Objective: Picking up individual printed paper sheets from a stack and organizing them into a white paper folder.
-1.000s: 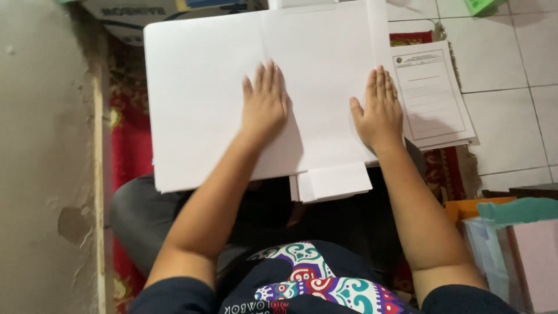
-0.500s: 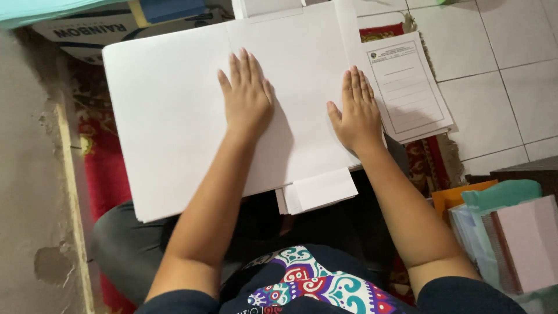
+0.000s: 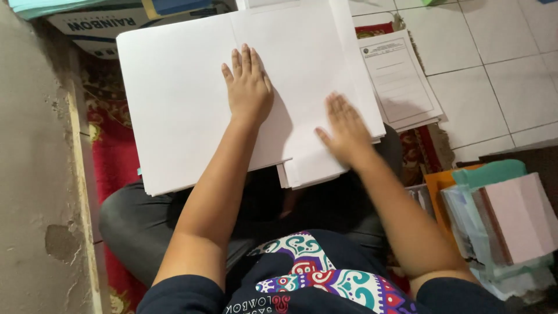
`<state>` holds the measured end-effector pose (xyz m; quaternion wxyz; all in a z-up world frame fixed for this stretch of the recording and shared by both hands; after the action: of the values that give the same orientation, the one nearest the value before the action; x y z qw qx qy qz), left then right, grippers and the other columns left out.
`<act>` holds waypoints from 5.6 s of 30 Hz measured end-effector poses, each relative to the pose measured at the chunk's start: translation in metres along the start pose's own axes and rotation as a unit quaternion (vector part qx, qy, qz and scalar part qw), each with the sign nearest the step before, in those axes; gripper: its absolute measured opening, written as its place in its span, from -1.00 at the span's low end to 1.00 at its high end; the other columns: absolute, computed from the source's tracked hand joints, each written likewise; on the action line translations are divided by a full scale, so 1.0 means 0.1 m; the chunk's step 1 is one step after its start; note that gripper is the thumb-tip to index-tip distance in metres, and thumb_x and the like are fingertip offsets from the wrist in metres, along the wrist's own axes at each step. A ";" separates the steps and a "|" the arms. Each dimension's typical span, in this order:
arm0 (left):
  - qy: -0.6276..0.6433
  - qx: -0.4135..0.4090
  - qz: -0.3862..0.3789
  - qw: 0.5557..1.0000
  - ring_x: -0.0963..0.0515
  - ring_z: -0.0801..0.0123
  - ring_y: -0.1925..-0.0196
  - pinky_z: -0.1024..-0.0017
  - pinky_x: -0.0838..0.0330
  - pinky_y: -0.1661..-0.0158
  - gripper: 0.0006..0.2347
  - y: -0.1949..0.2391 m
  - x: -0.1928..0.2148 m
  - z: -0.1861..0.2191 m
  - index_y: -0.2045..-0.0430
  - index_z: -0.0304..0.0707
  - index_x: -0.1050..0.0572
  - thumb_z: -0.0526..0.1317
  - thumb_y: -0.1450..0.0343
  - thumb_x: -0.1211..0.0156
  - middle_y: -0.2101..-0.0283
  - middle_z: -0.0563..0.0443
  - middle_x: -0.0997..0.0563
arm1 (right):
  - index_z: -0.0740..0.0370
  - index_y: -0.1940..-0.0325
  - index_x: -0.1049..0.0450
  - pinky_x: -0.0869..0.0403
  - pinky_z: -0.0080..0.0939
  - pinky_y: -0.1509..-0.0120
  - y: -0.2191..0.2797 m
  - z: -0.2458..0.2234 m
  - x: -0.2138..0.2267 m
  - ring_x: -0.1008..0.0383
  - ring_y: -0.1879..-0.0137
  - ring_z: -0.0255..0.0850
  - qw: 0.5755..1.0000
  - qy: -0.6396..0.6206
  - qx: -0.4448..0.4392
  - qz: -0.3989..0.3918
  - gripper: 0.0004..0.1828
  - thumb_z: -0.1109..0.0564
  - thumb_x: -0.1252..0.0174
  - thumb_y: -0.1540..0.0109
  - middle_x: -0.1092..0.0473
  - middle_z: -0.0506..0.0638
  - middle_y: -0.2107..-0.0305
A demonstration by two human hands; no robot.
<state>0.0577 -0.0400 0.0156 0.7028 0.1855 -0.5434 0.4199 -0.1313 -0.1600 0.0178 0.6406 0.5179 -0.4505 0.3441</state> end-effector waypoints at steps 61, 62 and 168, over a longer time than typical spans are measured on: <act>0.016 0.060 -0.034 0.997 0.18 -0.10 -0.51 -0.06 0.44 -0.37 -0.52 -0.13 0.11 0.21 -0.40 -0.73 -0.07 -0.46 -0.52 0.16 -0.49 -0.48 -0.03 | 0.30 0.10 -0.40 -0.47 0.05 0.22 -0.67 3.06 -2.51 -0.45 0.27 0.14 0.940 -0.126 -0.238 0.212 -0.50 -0.11 -0.41 -0.16 -0.35 0.26 0.06; 0.014 0.051 -0.027 0.998 0.17 -0.13 -0.51 -0.10 0.43 -0.37 -0.52 -0.13 0.10 0.19 -0.40 -0.75 -0.09 -0.48 -0.53 0.15 -0.49 -0.50 -0.03 | 0.31 0.11 -0.40 -0.47 0.02 0.29 -0.69 3.03 -2.49 -0.43 0.35 0.10 0.942 -0.112 -0.234 0.211 -0.50 -0.11 -0.39 -0.15 -0.34 0.22 0.14; 0.377 -0.118 0.185 0.900 -0.43 -0.04 0.29 0.13 -0.34 0.19 -0.56 0.01 -0.01 -0.43 0.25 -0.42 -0.37 -0.06 -0.58 0.54 0.34 -0.29 -0.48 | 0.54 -0.30 -0.28 -0.48 -0.06 -0.14 0.58 -1.08 0.64 -0.49 -0.13 0.18 0.917 -0.138 0.082 0.364 -0.45 0.18 -0.09 -0.27 -0.36 0.39 -0.19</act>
<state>0.0826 -0.0087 -0.0001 0.7813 -0.1750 -0.3077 0.5141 -0.1373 -0.0432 0.0923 0.3577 0.4108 -0.6624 0.5143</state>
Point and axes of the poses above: each hand's wrist, its own y-axis away from the middle knuckle, its own x-axis out of the back of the hand, z = x × y, the point moved 7 cm from there along -y, towards the middle knuckle
